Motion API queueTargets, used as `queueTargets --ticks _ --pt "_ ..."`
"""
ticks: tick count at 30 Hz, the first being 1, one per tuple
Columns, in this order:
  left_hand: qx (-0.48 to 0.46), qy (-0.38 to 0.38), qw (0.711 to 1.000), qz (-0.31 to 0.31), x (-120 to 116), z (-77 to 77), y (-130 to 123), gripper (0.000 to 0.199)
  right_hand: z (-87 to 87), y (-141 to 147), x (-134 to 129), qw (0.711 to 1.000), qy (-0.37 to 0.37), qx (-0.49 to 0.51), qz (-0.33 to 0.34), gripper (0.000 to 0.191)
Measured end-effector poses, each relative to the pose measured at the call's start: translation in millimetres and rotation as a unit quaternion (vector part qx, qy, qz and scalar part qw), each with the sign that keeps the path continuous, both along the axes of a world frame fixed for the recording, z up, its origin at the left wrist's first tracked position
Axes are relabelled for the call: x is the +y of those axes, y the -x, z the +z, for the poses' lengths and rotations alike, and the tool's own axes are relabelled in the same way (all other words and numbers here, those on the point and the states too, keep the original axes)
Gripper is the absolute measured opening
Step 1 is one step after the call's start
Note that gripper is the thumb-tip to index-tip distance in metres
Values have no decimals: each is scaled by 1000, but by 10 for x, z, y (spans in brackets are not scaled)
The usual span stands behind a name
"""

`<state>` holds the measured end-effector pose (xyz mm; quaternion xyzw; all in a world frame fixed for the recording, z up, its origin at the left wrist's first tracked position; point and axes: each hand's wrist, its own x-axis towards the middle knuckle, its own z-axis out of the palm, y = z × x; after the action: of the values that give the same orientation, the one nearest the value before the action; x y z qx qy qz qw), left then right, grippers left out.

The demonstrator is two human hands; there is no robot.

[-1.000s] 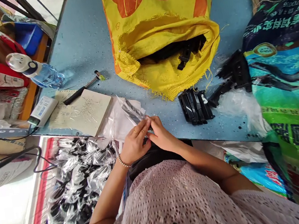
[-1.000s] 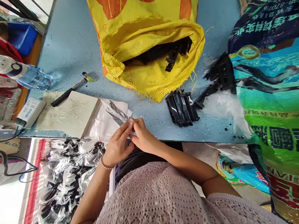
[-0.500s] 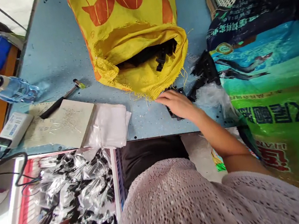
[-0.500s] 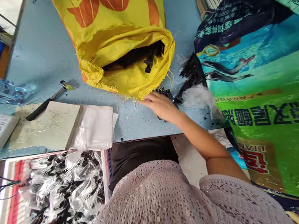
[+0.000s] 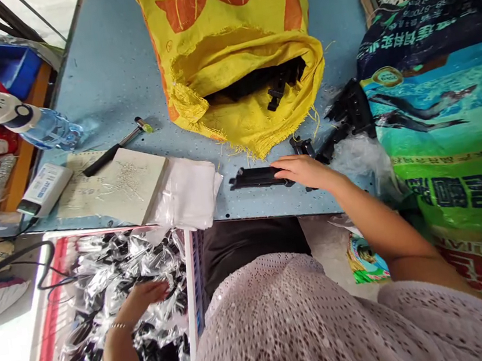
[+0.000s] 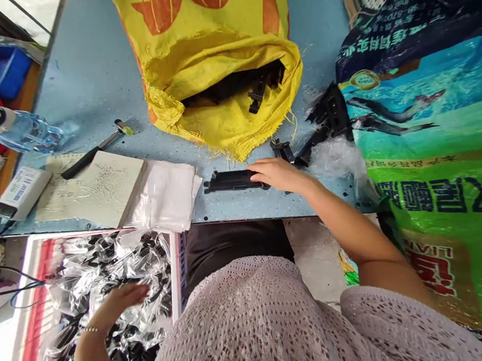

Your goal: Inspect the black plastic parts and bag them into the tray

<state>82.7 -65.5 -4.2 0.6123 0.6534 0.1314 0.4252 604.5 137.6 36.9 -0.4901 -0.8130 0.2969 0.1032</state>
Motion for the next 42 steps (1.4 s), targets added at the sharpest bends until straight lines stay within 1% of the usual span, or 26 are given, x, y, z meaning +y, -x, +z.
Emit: queueTargets --ticks 1,2,3,4,6,7,9,10,12,14,16,17,18,20,22,24,25,27,29,30,33,36,38,39,40,42 --pt "-45 26 999 -10 216 36 -185 45 -38 66 -54 997 35 54 -38 31" --pt "-75 17 997 -13 443 82 -410 40 -82 150 -105 988 72 113 -75 33" --pt "-66 -42 997 -8 676 129 -662 35 -129 244 -152 973 111 170 -107 35" --pt "-33 -113 993 1 905 166 -922 33 -176 342 -196 955 147 222 -134 36" --pt "10 -189 981 27 1321 192 -1388 30 -260 520 -268 914 200 307 -174 40" --pt "66 -227 971 28 1495 181 -1558 26 -292 588 -298 896 219 339 -186 42" --pt "135 -257 957 24 1755 134 -1726 18 -329 678 -341 861 251 392 -204 44" --pt "148 -256 955 28 1843 113 -1727 15 -336 707 -354 845 265 415 -212 45" --pt "113 -222 966 61 1950 98 -1615 10 -332 769 -358 812 297 450 -221 44" --pt "27 -162 980 116 1991 119 -1454 15 -314 874 -329 781 340 479 -213 44" --pt "-72 -106 977 169 1988 152 -1351 17 -289 1041 -265 749 384 508 -181 43" --pt "-104 -99 972 188 1976 165 -1337 16 -277 1139 -223 734 402 522 -164 42" --pt "-110 -109 968 197 1958 173 -1349 16 -267 1240 -176 721 415 535 -149 41" --pt "-50 -162 970 174 1918 177 -1422 19 -257 1419 -84 704 427 551 -136 37" --pt "34 -208 971 108 1894 172 -1497 13 -260 1531 -15 702 428 552 -137 33" --pt "53 -212 974 64 1902 168 -1504 6 -271 1561 16 706 426 548 -142 28" --pt "33 -198 977 68 1918 169 -1475 7 -276 1549 17 705 427 546 -146 26" --pt "-40 -150 982 111 1956 180 -1367 14 -275 1493 1 699 434 548 -153 23" --pt "-111 -105 976 159 1985 200 -1250 24 -259 1434 -21 685 444 556 -156 22" --pt "-138 -92 971 171 1992 212 -1208 27 -245 1417 -28 678 450 560 -157 21" --pt "-193 -83 960 183 1975 245 -1178 29 -196 1468 -15 651 472 573 -160 18" --pt "-225 -96 949 199 1913 275 -1240 26 -186 1684 49 623 506 570 -176 12" --pt "-201 -136 955 169 1855 306 -1267 16 -219 1861 102 619 519 557 -195 9" --pt "-160 -168 963 137 1824 327 -1266 9 -246 1933 125 622 519 550 -204 9" --pt "-99 -203 969 98 1795 351 -1255 11 -275 1983 140 626 517 544 -212 10" --pt "46 -263 963 30 1749 398 -1214 31 -326 1992 139 633 509 538 -225 12"
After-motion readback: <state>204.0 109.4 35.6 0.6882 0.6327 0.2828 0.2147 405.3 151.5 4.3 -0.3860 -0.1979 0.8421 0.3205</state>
